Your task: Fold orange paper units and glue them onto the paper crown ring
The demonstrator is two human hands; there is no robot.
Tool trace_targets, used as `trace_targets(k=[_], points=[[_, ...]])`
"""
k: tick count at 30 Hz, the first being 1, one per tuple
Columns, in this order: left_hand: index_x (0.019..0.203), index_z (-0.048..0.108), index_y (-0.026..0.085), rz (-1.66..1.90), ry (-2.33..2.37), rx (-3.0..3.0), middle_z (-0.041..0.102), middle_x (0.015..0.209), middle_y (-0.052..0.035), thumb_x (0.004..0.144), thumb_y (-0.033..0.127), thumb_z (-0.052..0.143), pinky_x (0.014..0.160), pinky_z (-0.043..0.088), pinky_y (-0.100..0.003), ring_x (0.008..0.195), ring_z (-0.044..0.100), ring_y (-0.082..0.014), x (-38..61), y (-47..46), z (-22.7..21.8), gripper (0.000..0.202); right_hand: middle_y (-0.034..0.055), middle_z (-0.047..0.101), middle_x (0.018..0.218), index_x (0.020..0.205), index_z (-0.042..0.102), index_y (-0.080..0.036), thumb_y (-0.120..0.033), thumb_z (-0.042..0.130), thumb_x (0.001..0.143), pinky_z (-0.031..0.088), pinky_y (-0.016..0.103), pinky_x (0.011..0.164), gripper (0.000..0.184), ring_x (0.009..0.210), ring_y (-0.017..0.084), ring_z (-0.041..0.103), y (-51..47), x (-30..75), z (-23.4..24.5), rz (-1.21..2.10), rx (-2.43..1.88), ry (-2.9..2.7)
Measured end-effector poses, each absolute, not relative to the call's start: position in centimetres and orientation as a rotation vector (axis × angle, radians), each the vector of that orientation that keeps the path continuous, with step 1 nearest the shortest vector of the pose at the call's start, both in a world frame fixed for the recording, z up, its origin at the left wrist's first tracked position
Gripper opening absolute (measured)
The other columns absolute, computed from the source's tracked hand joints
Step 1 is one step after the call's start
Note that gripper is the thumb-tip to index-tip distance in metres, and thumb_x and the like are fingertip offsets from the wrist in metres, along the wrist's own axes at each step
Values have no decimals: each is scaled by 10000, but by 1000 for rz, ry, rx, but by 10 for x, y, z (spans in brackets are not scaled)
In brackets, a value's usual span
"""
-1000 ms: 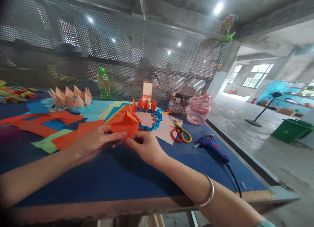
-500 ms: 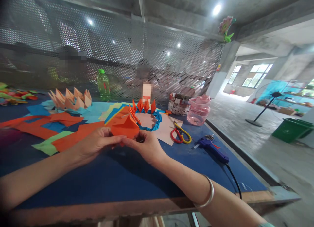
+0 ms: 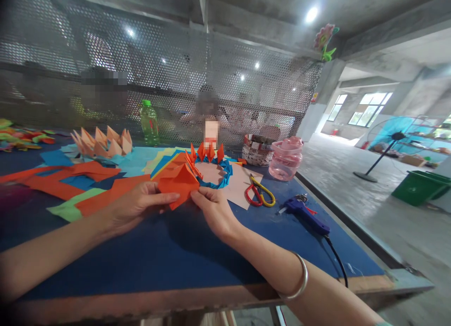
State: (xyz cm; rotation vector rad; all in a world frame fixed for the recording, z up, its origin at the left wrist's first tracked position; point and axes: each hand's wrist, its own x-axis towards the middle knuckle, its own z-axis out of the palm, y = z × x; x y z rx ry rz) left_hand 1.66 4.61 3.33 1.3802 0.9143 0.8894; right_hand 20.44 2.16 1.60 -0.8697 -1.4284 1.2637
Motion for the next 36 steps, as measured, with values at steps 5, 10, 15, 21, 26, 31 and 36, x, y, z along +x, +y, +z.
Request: trace_targets(k=[5,10,15,21,26,31,36], points=[[670,737,162,890,954,1381,675,661,-15,609,384,835,522,337,-215,561,484,-89,17,46,32,250,-30,509,622,675,563,-164,-484,629,803,289,247,548,351,580,97,406,22,205,16,1083,-976,-1483],[667,737,159,899,945,1348,668,654,-21,585,371,844,533,343,-225,567,483,-100,18,48,32,251,-13,540,653,699,578,-163,-483,563,850,347,254,600,354,617,110,453,23,205,16,1024,-941,-1520],[671,743,155,923,961,1358,673,648,-30,610,366,827,526,329,-229,557,485,-106,18,47,33,235,-1,578,715,739,594,-164,-541,544,853,387,250,626,397,655,114,487,24,203,16,1079,-946,-1484],[626,706,169,974,930,1344,634,604,9,621,329,828,533,344,-230,546,478,-103,20,44,32,201,-39,474,609,676,594,-144,-612,693,717,252,244,528,480,566,80,343,19,199,13,1207,-981,-1606],[649,696,161,963,904,1396,605,603,20,644,337,817,539,352,-230,555,461,-97,21,41,30,214,-20,504,624,636,610,-143,-619,735,656,290,253,563,493,604,97,382,17,197,10,1277,-938,-1601],[602,680,167,978,902,1447,593,557,32,642,348,820,504,345,-218,520,444,-86,22,40,30,232,-4,561,632,637,651,-133,-602,758,637,336,263,597,481,612,109,440,18,197,11,1283,-924,-1578],[680,724,167,941,877,1460,649,631,4,647,376,816,506,369,-216,550,482,-97,23,41,34,231,-7,592,616,646,670,-130,-551,790,629,344,253,579,438,575,99,448,18,200,12,1284,-963,-1519]])
